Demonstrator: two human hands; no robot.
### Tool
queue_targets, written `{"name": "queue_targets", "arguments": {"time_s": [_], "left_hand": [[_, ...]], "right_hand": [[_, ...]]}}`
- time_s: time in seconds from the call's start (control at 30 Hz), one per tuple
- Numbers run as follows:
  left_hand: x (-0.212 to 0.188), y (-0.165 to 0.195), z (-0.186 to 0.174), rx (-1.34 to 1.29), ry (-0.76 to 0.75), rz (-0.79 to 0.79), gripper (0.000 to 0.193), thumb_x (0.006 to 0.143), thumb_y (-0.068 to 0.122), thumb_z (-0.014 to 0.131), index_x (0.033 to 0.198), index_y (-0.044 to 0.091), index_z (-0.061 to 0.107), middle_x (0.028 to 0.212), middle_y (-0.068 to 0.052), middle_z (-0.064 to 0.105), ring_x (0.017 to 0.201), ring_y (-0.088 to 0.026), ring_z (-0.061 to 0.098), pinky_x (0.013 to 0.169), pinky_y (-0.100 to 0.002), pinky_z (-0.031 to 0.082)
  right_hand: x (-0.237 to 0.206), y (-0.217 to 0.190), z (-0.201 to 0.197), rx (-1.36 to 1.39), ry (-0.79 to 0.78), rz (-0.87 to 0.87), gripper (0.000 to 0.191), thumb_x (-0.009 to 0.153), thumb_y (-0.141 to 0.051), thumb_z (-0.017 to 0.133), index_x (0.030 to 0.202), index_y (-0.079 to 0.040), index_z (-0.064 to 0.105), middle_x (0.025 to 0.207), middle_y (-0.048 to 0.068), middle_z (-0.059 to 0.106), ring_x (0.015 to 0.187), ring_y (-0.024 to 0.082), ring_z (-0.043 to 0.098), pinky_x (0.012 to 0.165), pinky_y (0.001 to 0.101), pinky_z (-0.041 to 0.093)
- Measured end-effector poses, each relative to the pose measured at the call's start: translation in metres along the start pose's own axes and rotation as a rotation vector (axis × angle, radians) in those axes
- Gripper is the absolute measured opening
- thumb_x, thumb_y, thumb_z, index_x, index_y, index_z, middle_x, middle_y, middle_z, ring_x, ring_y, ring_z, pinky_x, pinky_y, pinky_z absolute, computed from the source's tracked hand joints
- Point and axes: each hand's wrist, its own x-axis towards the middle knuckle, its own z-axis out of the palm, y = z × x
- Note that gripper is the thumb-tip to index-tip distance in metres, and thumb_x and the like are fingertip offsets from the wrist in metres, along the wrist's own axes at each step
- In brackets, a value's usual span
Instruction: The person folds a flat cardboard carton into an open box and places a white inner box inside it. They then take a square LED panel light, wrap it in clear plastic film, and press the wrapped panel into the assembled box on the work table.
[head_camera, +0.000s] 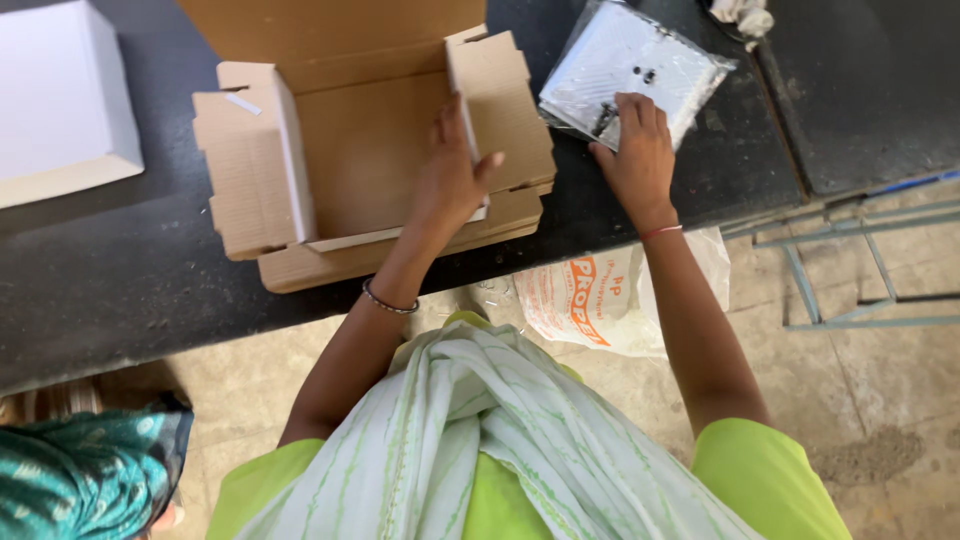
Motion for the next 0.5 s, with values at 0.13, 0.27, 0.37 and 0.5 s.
{"name": "queue_targets", "arguments": {"time_s": [0.13, 0.27, 0.37, 0.5], "left_hand": [[-0.008, -0.008, -0.024, 0.028, -0.018, -0.101, 0.066, 0.101, 0.029, 0.072, 0.15, 0.006, 0.034, 0.147, -0.026, 0.048, 0.106, -0.047, 0.066, 0.082, -0.051, 0.057], [-0.033, -0.033, -0.091, 0.129, 0.062, -0.085, 0.039, 0.1, 0.023, 0.074, 0.131, 0.005, 0.06, 0.125, -0.018, 0.067, 0.104, -0.037, 0.071, 0.084, -0.046, 0.057], [-0.061, -0.04, -0.132, 0.038, 0.224, -0.085, 0.025, 0.098, 0.013, 0.072, 0.121, 0.003, 0.067, 0.112, -0.014, 0.074, 0.099, -0.029, 0.076, 0.084, -0.039, 0.058], [-0.093, -0.045, -0.175, -0.093, 0.415, -0.14, 0.017, 0.102, 0.003, 0.069, 0.119, 0.001, 0.068, 0.114, -0.013, 0.075, 0.102, -0.024, 0.077, 0.091, -0.032, 0.059]], "right_hand": [[0.01, 0.027, 0.014, -0.066, -0.075, -0.029, 0.053, 0.079, -0.014, 0.089, 0.126, -0.004, 0.067, 0.121, 0.015, 0.06, 0.114, 0.036, 0.057, 0.098, 0.0447, 0.049], [0.013, 0.051, 0.009, -0.051, -0.131, -0.046, 0.048, 0.08, -0.019, 0.088, 0.122, -0.006, 0.069, 0.121, 0.015, 0.062, 0.115, 0.037, 0.059, 0.093, 0.0468, 0.052], [0.023, 0.073, -0.007, -0.085, -0.13, -0.133, 0.037, 0.08, -0.02, 0.087, 0.111, -0.006, 0.071, 0.116, 0.015, 0.064, 0.115, 0.036, 0.06, 0.094, 0.0458, 0.053], [0.052, 0.104, -0.047, 0.112, -0.268, -0.008, 0.042, 0.085, -0.027, 0.088, 0.116, -0.003, 0.073, 0.108, 0.013, 0.066, 0.094, 0.023, 0.066, 0.088, 0.0407, 0.056]]}}
